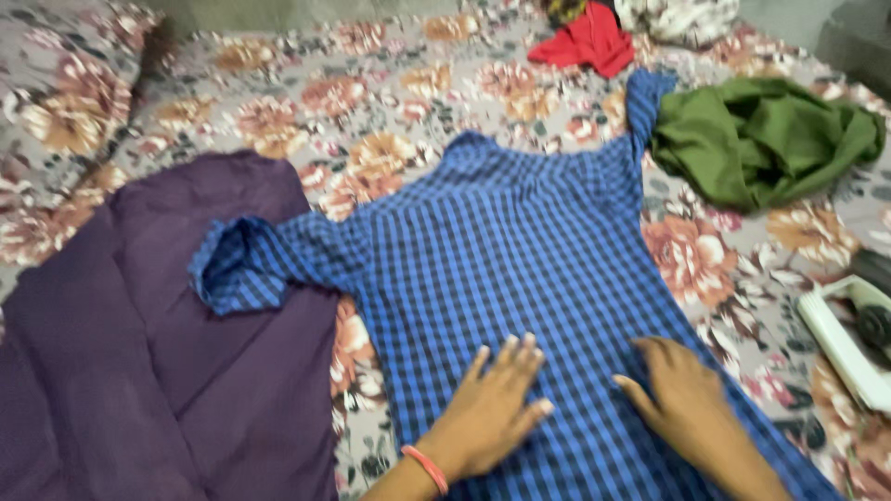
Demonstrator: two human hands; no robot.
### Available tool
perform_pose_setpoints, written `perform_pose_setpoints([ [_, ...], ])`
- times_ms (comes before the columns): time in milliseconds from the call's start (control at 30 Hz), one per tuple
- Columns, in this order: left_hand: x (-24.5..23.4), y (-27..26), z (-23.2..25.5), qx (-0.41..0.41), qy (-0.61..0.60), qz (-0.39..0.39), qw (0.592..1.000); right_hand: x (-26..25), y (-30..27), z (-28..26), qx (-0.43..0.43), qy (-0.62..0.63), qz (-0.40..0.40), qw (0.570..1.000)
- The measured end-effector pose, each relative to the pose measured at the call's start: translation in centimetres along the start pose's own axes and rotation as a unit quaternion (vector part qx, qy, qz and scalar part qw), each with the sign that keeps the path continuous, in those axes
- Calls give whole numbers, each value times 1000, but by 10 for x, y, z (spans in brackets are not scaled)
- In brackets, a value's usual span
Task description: The person irons a purple shirt and then a blue checkered shirt on a bed. They use an iron to smooth the fabric, adjusting the shirts as needed.
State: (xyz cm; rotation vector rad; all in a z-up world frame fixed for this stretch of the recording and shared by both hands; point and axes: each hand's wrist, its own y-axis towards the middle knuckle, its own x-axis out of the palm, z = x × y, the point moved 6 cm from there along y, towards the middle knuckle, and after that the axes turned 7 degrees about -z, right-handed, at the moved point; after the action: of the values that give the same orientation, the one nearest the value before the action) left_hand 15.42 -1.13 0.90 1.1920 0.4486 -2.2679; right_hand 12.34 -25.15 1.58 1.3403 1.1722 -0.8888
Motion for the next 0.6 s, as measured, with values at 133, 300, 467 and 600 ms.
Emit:
perform_pose_setpoints([
  [133, -63, 30, -80, -78, 52, 109, 990, 27, 93, -17, 23, 42, -33, 998],
  [300, -141, 52, -198, -147, 166, 295, 929, 47, 216, -15, 10, 57, 9, 998],
  [467, -183, 62, -297, -248, 212, 314, 891, 70, 326, 8, 57, 29, 3, 998],
  [600, -192, 73, -318, -250, 281, 279, 884, 100, 406, 19, 45, 111, 35, 992],
])
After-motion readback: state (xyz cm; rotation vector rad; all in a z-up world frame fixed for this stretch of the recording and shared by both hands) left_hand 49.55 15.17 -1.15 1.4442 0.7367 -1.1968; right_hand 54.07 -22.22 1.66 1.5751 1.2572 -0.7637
